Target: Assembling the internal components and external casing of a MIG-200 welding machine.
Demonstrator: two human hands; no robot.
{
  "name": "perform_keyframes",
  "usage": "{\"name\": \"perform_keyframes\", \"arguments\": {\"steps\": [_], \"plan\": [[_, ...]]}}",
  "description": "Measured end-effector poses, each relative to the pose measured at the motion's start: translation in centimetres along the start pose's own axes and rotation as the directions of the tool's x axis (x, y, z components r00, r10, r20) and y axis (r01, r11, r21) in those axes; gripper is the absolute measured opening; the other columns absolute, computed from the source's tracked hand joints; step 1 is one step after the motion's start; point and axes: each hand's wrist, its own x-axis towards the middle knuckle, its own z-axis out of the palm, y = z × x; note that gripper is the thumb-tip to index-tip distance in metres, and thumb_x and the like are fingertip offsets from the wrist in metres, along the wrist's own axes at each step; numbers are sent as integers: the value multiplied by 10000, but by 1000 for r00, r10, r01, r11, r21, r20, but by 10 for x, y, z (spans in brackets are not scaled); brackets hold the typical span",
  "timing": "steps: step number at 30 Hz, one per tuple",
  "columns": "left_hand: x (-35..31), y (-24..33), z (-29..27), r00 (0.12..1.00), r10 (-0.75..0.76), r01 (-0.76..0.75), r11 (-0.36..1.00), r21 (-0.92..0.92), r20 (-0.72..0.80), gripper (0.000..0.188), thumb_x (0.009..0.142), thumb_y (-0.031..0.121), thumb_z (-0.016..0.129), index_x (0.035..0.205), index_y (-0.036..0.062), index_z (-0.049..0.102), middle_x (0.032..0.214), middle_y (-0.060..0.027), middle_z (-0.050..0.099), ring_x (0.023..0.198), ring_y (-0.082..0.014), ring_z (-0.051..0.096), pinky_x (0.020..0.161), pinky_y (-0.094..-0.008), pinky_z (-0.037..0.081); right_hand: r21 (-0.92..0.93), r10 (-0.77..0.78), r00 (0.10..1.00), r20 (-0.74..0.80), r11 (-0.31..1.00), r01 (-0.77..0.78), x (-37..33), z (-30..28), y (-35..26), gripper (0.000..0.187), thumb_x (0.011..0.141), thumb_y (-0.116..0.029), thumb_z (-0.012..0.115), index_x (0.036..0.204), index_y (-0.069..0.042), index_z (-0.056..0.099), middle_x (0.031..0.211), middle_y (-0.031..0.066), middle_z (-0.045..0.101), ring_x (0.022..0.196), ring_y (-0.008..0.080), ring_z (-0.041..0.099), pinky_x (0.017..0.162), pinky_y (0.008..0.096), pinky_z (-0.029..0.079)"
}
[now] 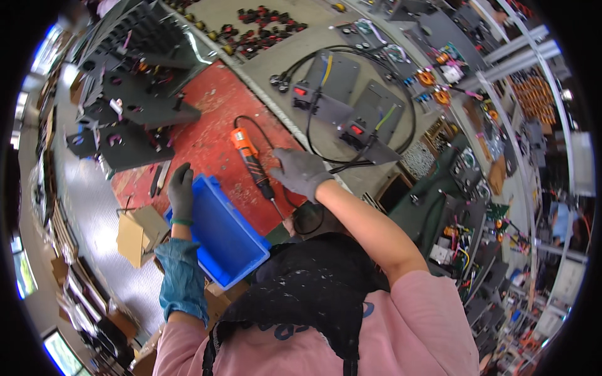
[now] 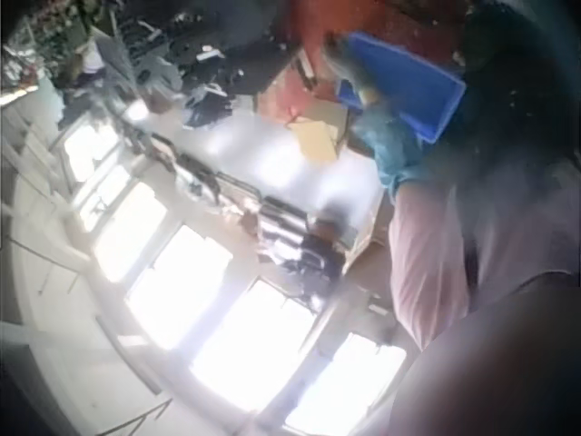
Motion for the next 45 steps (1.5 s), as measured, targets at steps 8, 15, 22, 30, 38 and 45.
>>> {"name": "perform_keyframes", "arguments": {"steps": [8,15,22,30,38,45], "plan": [[-5,46,57,995,97,-103,958,267,36,257,853,166,687,1094,79,681,1106,-129,653,1007,-320,631,868,-413,504,-142,-98,830,-549,990,23,13,-15,21,387,868,-283,647,1210,-131,546,1088,133,607,1007,344,594,859,469,473],[21,61,78,996,83,-79,982,171,-18,299,872,190,674,1154,90,665,1140,-131,638,1106,-331,587,953,-412,462,-113,23,732,-681,984,-135,-18,-56,100,419,850,-287,680,1222,-141,555,1149,116,575,1064,362,544,948,491,415],[149,39,-3,752,-193,184,980,-80,-631,716,834,350,739,1381,7,429,1289,-232,555,1199,-367,547,1024,-434,422,-84,-44,823,-566,996,-5,-22,-53,130,449,858,-228,674,1267,-90,550,1230,174,560,1115,407,524,950,495,407],[183,28,-10,833,-359,227,915,-332,-421,314,877,148,689,1113,-49,623,916,-126,698,762,-217,695,645,-304,569,-161,-161,805,-571,983,83,12,-76,86,399,850,-170,651,1227,-66,576,1230,157,566,1086,374,537,934,476,417],[144,146,-59,886,-436,215,689,-692,-159,284,951,151,599,1109,-84,603,960,-139,679,701,-220,698,536,-259,612,-167,-571,688,-449,810,563,112,-87,-27,563,758,-276,743,1245,-79,543,1151,73,540,1100,273,524,902,428,418],[148,318,-9,972,143,27,719,-694,186,395,1027,237,479,1298,-48,516,1184,-181,637,970,-250,697,751,-304,633,-549,-575,561,-596,801,239,112,-163,-7,195,849,-196,578,990,-77,643,878,80,602,780,224,629,526,373,506]]}}
